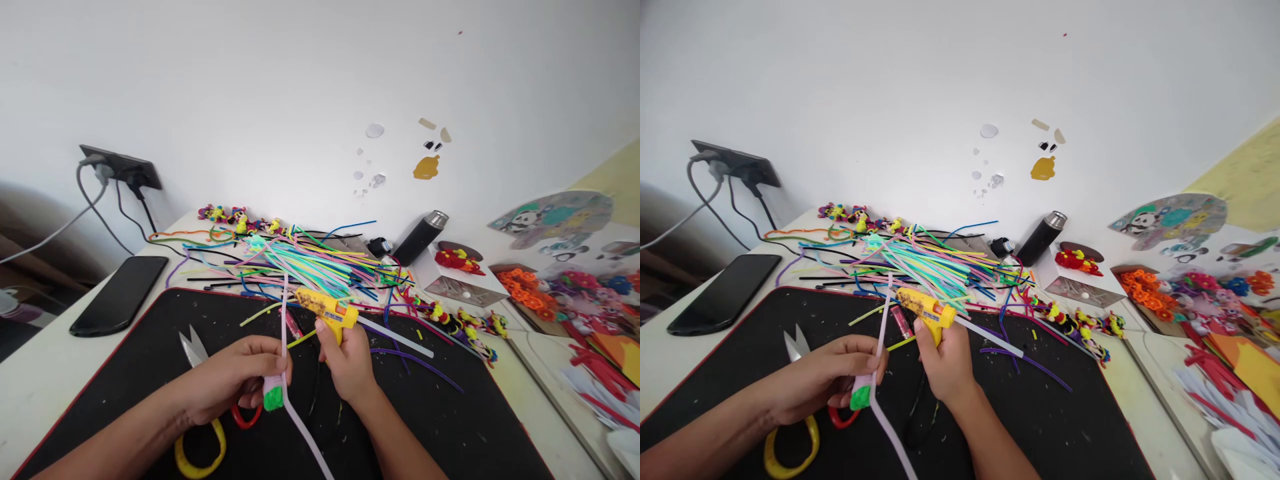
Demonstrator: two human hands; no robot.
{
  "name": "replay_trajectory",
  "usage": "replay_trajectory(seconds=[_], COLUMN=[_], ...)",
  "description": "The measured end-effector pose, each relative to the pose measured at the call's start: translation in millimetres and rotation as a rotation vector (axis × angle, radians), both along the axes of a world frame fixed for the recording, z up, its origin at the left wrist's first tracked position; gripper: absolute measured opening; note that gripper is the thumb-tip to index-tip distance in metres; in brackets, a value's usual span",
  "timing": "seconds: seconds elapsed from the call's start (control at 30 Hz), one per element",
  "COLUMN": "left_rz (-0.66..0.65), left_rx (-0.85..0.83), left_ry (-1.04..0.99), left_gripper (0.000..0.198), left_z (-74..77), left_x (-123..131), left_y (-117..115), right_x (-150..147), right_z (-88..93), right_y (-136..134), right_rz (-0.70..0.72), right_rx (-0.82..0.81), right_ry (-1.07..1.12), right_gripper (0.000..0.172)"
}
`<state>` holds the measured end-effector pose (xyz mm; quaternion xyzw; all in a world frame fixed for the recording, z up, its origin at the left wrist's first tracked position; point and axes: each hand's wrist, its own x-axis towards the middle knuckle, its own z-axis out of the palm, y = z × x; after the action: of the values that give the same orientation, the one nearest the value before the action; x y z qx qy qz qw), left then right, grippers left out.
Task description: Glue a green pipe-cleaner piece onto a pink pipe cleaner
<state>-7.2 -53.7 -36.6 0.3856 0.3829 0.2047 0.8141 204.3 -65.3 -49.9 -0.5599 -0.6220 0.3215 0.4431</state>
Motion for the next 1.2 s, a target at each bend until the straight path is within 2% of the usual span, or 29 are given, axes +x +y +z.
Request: replay_trajectory(seconds=[0.37,0.67,0.93,1.2], left_rz=[-0.019,-0.035,-0.061,-0.082], left_rx=[0.037,0.027,0.041,0.019], left_ry=[0.031,0.052,0.047,0.041], left_gripper=[0.038,0.040,0.037,0.030], left_z=[1.4,0.8,1.6,4.5], left_x=[-0.4,-0.9,0.4,1.4], left_y=[-0.5,-1.1,-0.5,-1.5], right_x=[-0.4,-0.6,-0.2,0.1], right_z=[5.0,8.0,8.3,7.8], right_y=[1.7,1.8,1.6,0.2], right_rz=[-0.014,-0.037,-0.051,-0.036], right_rx=[0.031,-0.013,0.018,0.049], right_ry=[0.007,-0.011,0.078,0.007], right_gripper=[0.054,0.052,0.050,0.055])
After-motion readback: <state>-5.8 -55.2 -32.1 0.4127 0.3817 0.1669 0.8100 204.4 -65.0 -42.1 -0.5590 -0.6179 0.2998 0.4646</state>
